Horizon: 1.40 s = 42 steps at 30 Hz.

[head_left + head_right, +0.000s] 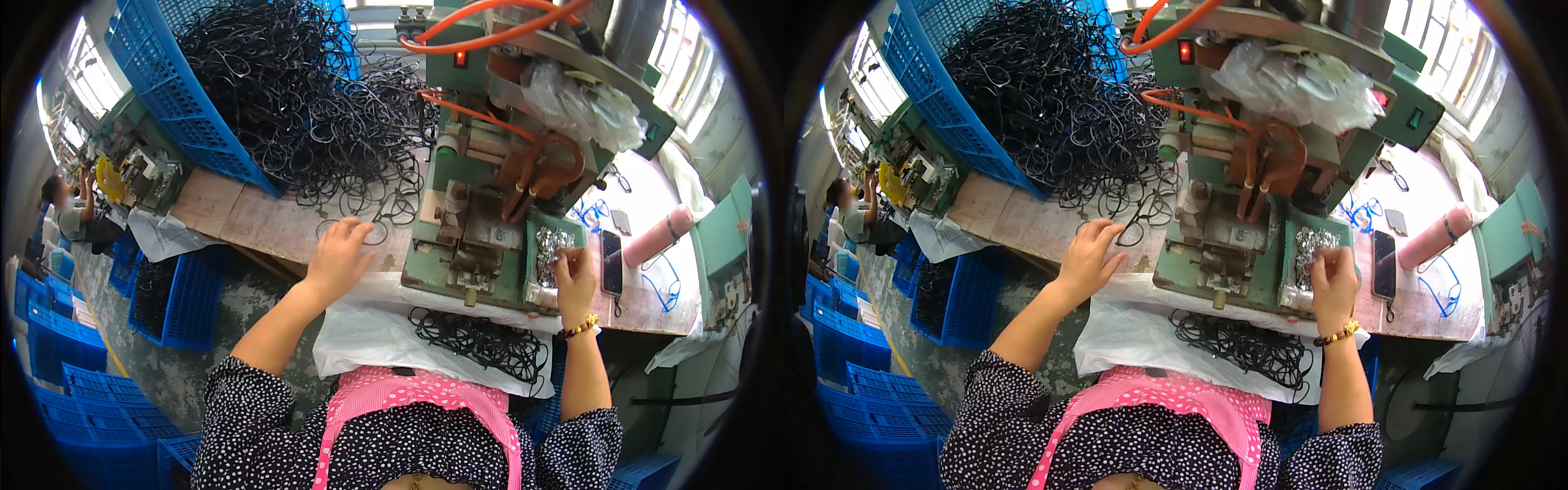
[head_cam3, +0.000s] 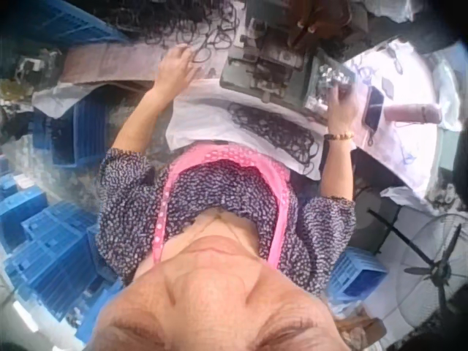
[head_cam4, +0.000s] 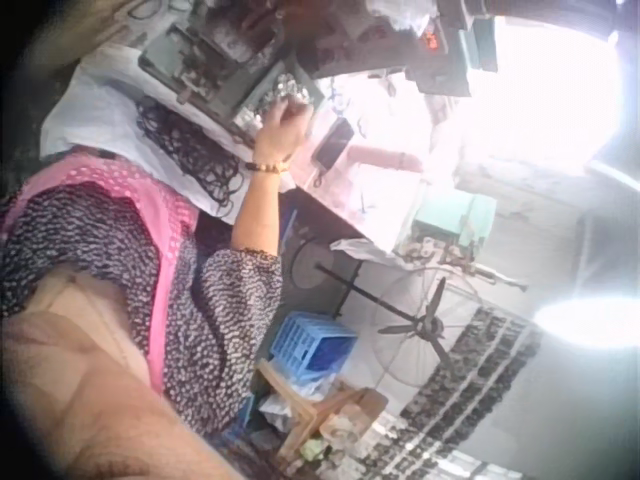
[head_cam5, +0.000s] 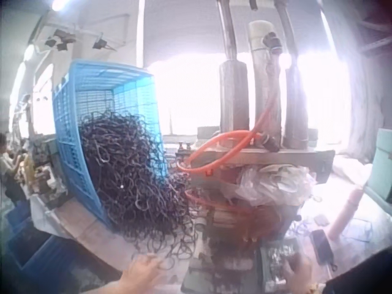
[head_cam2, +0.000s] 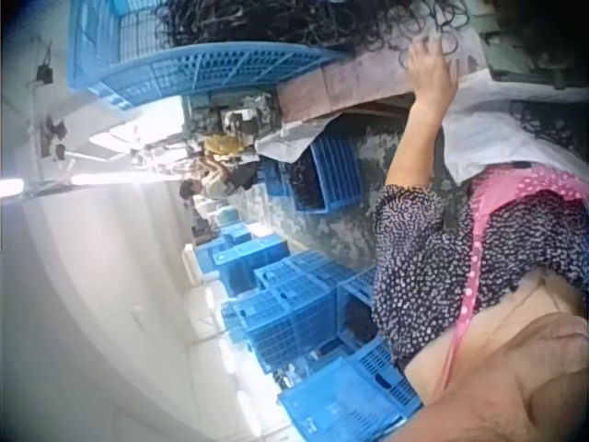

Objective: The person repeatedly picks black cables from a blue basket, places them into a press machine, and adds small metal pins to secure the ends. The finished cables are dropped into a white bag below the machine.

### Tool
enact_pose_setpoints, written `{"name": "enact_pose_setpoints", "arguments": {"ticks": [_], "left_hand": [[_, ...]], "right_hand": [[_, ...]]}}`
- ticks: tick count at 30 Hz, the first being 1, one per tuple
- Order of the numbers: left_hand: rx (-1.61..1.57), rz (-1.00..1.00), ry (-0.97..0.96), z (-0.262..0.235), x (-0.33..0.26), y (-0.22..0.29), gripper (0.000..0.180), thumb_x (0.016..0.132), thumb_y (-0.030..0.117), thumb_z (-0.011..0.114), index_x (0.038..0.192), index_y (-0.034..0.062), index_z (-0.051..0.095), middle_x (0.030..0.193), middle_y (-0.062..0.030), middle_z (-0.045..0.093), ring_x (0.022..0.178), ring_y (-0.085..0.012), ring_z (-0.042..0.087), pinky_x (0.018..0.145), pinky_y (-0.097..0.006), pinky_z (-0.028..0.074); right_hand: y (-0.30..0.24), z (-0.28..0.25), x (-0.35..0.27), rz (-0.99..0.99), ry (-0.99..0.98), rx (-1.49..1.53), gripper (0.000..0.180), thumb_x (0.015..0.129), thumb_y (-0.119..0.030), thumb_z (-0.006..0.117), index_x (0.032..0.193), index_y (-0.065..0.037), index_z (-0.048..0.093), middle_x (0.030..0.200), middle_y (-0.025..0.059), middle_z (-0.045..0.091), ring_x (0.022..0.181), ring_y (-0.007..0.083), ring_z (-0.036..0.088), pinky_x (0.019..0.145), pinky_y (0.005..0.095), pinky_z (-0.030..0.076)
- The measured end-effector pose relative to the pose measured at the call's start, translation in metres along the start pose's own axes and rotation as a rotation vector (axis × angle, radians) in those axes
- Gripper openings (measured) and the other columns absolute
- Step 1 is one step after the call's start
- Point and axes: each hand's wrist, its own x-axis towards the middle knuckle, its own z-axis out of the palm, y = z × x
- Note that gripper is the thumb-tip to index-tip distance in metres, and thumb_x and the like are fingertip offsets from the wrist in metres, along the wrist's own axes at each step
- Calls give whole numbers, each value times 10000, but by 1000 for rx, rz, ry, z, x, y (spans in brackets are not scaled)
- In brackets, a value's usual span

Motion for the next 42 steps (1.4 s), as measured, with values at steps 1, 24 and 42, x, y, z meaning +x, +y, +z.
{"name": "enact_pose_setpoints", "arguments": {"ticks": [1,24,42], "left_hand": [[140,52,21,9,10,-11,293,843,132,737,1107,59,630,1047,-147,629,923,-353,624,818,-389,512],[-924,-784,-3,67,38,-4,229,1041,294,543,960,86,595,690,14,591,510,-28,448,442,-198,334],[-1173,-817,177,24,6,64,294,1078,343,463,1087,67,563,748,-28,559,595,-83,477,544,-220,395]], "right_hand": [[0,3,0,56,18,137,45,946,-12,592,928,-32,555,848,57,617,692,115,615,621,241,525],[-62,22,-11,419,-96,1176,224,998,-46,587,1216,-9,621,1011,38,667,886,107,647,845,294,551],[-73,20,-20,378,-201,1303,132,977,-7,599,1100,-55,613,1053,40,653,966,152,656,901,303,524]]}}
